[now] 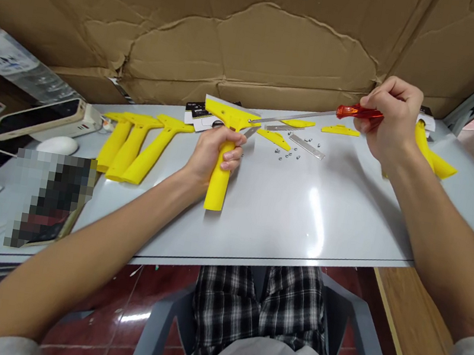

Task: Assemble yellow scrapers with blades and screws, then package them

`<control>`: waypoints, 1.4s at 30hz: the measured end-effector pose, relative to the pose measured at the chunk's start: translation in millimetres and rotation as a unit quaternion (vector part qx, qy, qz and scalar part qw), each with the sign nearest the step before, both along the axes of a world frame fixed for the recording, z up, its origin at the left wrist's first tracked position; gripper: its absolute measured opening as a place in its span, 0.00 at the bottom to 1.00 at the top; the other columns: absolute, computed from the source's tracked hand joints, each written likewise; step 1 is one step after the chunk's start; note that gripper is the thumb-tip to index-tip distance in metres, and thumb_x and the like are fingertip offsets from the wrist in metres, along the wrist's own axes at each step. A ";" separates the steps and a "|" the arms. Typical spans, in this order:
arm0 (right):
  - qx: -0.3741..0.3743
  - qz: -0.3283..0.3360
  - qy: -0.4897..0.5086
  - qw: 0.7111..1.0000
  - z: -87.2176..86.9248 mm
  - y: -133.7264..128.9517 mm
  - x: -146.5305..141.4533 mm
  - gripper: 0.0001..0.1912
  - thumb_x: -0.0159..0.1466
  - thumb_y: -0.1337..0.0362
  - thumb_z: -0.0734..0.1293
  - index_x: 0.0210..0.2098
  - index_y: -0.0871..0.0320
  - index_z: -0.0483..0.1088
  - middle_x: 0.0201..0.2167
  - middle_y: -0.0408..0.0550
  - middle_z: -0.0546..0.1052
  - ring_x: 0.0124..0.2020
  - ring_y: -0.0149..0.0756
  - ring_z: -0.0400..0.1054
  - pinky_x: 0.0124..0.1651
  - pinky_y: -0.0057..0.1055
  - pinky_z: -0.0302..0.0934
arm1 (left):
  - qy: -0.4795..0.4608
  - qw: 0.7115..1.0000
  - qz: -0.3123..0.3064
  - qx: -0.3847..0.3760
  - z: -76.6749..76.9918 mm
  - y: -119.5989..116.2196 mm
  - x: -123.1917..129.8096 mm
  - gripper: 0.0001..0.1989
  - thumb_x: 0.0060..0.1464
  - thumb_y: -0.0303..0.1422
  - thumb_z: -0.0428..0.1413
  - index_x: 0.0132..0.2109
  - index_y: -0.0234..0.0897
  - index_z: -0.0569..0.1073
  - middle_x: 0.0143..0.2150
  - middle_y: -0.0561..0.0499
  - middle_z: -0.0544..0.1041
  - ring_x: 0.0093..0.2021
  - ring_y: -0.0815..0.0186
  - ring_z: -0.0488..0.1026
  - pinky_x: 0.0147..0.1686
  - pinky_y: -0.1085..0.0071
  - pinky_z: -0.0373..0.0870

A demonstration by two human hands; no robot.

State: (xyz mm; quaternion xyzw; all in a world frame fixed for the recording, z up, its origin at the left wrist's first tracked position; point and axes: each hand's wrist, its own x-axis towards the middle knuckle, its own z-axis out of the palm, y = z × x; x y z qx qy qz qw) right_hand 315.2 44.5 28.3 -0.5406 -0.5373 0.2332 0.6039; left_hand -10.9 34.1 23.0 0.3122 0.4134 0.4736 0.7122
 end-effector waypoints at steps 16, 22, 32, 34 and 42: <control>0.032 0.016 0.060 0.998 3.3 4.7 -3.2 0.27 0.38 0.35 0.81 0.17 0.39 0.62 0.21 0.47 0.73 0.28 0.51 0.63 0.28 0.50 0.51 | -0.002 1.000 -0.005 0.006 -0.9 -0.9 0.1 0.11 0.48 0.23 0.60 0.34 0.38 0.65 0.27 0.59 0.69 0.15 0.83 0.57 0.11 0.85 0.50; 0.094 0.088 0.065 0.990 -6.1 18.9 7.1 0.27 0.40 0.37 0.82 0.17 0.40 0.63 0.19 0.43 0.73 0.23 0.51 0.64 0.21 0.51 0.49 | -0.008 1.000 -0.006 0.003 -1.7 -0.8 -0.3 0.12 0.48 0.22 0.61 0.34 0.38 0.65 0.27 0.59 0.70 0.15 0.83 0.57 0.11 0.86 0.50; 0.105 0.059 0.105 0.987 -5.8 20.9 4.9 0.27 0.38 0.43 0.83 0.14 0.41 0.63 0.20 0.42 0.74 0.19 0.41 0.54 0.19 0.45 0.42 | 0.005 1.000 -0.006 0.025 -6.1 1.7 -1.6 0.11 0.46 0.23 0.61 0.33 0.38 0.66 0.28 0.57 0.71 0.17 0.82 0.57 0.11 0.85 0.51; 0.099 0.051 0.115 0.987 -4.0 19.2 1.5 0.27 0.38 0.44 0.84 0.14 0.42 0.62 0.20 0.42 0.74 0.19 0.41 0.53 0.19 0.45 0.42 | 0.011 1.000 -0.009 0.028 -7.2 2.0 -1.9 0.12 0.45 0.23 0.62 0.34 0.38 0.66 0.28 0.57 0.71 0.17 0.82 0.56 0.11 0.85 0.51; 0.091 0.076 0.093 0.989 -12.1 29.0 14.6 0.27 0.37 0.40 0.83 0.17 0.40 0.63 0.17 0.43 0.72 0.22 0.47 0.59 0.21 0.50 0.49 | 0.053 0.994 -0.016 0.090 -11.6 1.6 -2.1 0.13 0.43 0.24 0.63 0.34 0.38 0.66 0.30 0.57 0.70 0.18 0.81 0.58 0.13 0.83 0.52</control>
